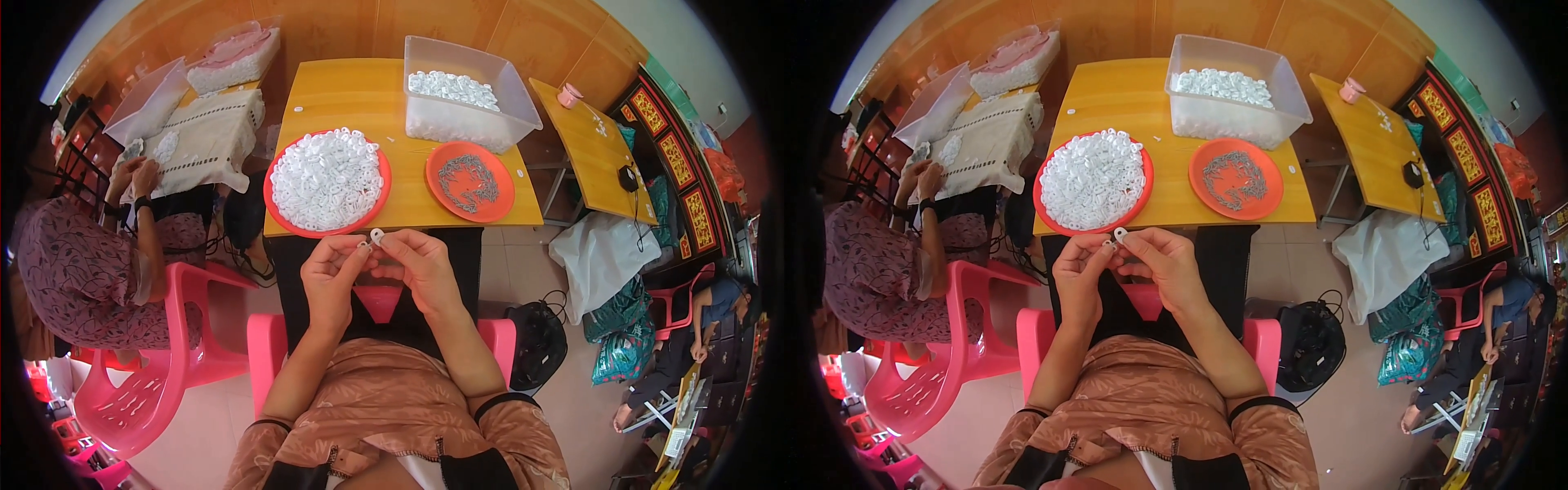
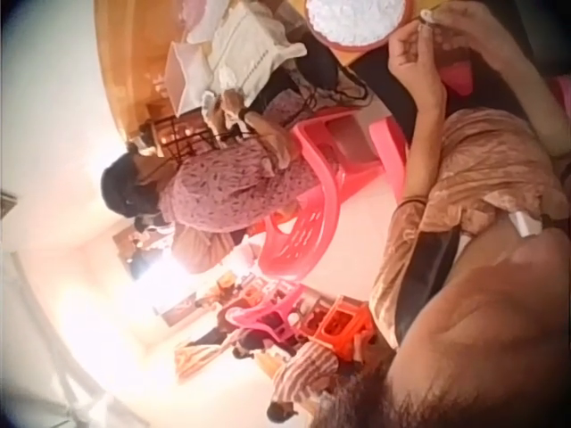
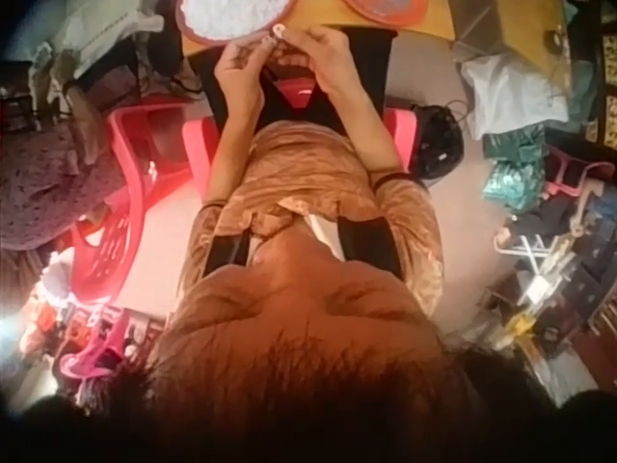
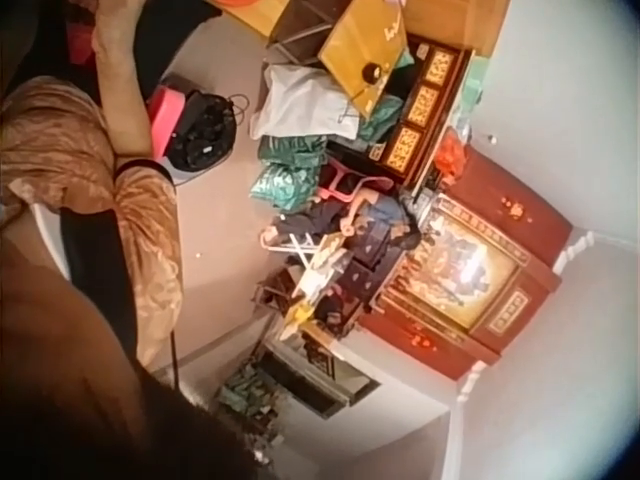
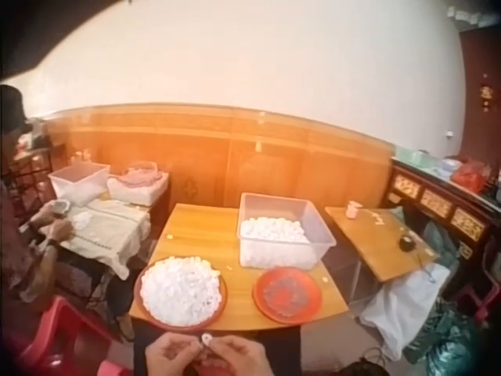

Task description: Assembling small white plastic components by hand at a workbench.

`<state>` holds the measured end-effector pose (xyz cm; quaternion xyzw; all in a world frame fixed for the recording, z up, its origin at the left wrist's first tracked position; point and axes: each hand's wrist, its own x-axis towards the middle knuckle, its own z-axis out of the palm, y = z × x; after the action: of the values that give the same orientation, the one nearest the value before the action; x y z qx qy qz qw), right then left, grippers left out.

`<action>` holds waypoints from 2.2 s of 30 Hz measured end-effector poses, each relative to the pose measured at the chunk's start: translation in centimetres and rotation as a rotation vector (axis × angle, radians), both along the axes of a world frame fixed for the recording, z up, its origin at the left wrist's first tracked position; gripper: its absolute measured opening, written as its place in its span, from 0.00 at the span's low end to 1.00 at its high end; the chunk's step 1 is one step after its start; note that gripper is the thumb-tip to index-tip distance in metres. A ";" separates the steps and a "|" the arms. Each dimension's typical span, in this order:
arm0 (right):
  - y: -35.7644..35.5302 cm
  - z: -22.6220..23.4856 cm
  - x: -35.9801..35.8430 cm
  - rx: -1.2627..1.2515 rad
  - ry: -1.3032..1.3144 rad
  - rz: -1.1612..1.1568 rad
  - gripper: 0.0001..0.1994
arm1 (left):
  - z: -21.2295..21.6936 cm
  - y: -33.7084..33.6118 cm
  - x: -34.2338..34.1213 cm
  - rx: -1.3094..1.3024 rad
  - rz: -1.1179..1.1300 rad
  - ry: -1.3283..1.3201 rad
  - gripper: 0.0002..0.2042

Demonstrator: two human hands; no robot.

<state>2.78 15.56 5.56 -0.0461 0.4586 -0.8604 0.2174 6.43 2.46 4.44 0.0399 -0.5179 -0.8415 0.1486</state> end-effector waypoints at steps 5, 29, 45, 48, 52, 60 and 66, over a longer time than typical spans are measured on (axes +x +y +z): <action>-0.2 0.3 0.4 0.127 0.113 -0.052 0.08 | 0.2 0.3 0.3 -0.039 0.018 0.017 0.06; 0.9 -0.5 -0.3 0.320 0.413 -0.048 0.06 | -2.1 -1.5 -2.1 -0.142 -0.312 0.178 0.16; 2.1 1.3 -4.3 0.121 0.144 0.040 0.07 | -1.7 0.1 -7.2 -0.208 -0.369 0.270 0.17; 2.0 1.2 -5.2 0.081 0.129 -0.010 0.07 | -1.9 0.7 -7.6 -0.184 -0.308 0.201 0.16; 2.1 0.3 -6.4 0.067 0.042 0.033 0.07 | -2.1 1.1 -8.8 -0.153 -0.276 0.165 0.14; 2.5 0.0 -8.2 0.067 -0.026 0.157 0.10 | -1.9 0.2 -10.4 -0.097 -0.377 0.155 0.14; 1.0 0.7 -7.6 0.515 0.488 -0.095 0.11 | -1.2 1.3 -10.0 0.201 -0.343 -0.066 0.18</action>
<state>-4.80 16.52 6.31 -0.1725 0.7004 -0.6895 0.0660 -3.61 3.80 3.22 -0.0067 -0.4350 -0.9002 -0.0185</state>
